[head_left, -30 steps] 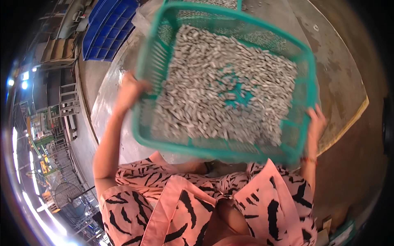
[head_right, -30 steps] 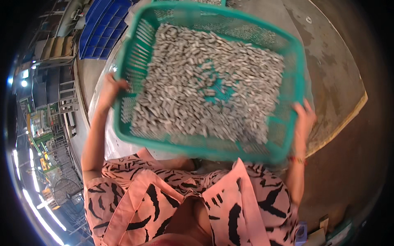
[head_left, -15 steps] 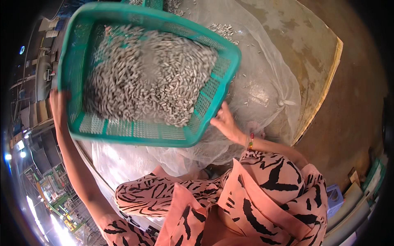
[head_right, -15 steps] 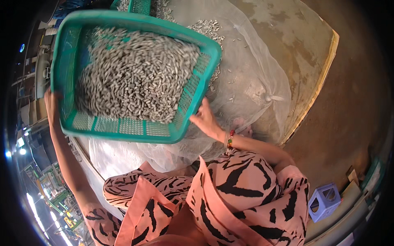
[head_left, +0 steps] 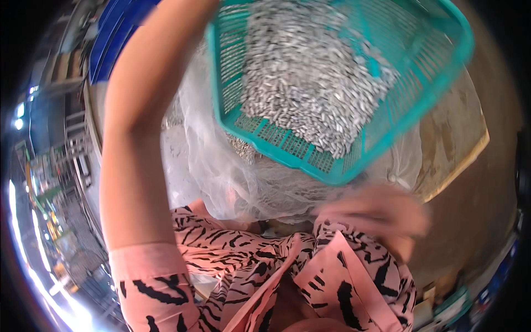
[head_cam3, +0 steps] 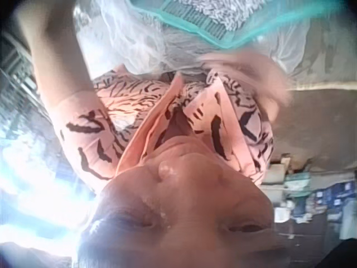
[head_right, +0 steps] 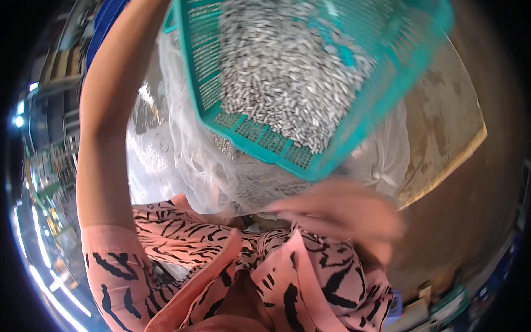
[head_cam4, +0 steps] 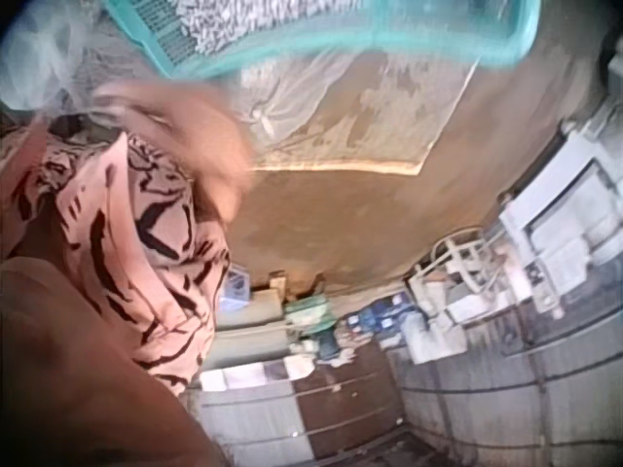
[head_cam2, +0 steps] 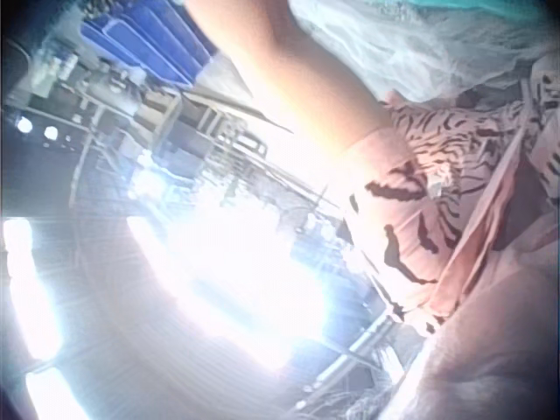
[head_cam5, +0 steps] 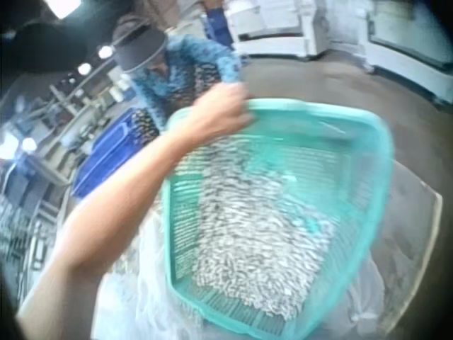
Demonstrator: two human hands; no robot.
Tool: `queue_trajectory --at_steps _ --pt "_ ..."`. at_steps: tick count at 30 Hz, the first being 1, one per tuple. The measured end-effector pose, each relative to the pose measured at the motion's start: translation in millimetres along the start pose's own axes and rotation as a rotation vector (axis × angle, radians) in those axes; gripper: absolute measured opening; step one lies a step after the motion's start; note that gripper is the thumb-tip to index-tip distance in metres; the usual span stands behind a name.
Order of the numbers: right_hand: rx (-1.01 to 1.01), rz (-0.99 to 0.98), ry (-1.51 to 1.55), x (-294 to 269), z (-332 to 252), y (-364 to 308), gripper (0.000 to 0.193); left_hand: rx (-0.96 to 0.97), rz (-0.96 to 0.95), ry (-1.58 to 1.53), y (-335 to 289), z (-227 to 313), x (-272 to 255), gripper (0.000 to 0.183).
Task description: The person sifts through metal parts in a plastic basket, transfers them into a large mesh bag on the floor, and then carries the bag to a tank to submerge and wash them in water.
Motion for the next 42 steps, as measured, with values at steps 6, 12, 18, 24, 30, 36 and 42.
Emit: queue_trajectory --at_steps 6,12,18,24,30,36,42 --pt "-0.099 0.891 -1.144 -174 -89 -65 0.065 -0.129 0.025 -0.148 59 78 -2 0.013" --pt "0.017 1.011 -0.203 -199 -39 -56 0.073 -0.131 0.100 -0.276 47 111 25 0.019" --pt "0.128 1.418 -0.059 -183 -11 -115 0.072 -0.254 -0.081 -0.474 -77 123 138 0.055" --pt "0.449 1.549 -0.089 -188 31 -156 0.065 -0.467 -0.602 -0.445 -199 199 141 0.055" --pt "0.562 1.600 -0.100 -168 26 -146 0.051 0.139 -0.643 -0.700 -202 264 145 0.052" --pt "0.477 1.640 -0.173 -154 12 -144 0.056 0.046 -0.266 -0.584 -89 283 190 0.038" --pt "0.401 1.675 -0.250 -146 -4 -128 0.058 -0.139 0.035 -0.434 -17 186 200 0.026"
Point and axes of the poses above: each hand's wrist, its own y-axis towards the middle knuckle, its own x-axis out of the palm, z = x × y, the point moved 1 cm from there along y, towards the middle knuckle, and after that the axes turned 13 degrees about -x, right-handed, at the moved point
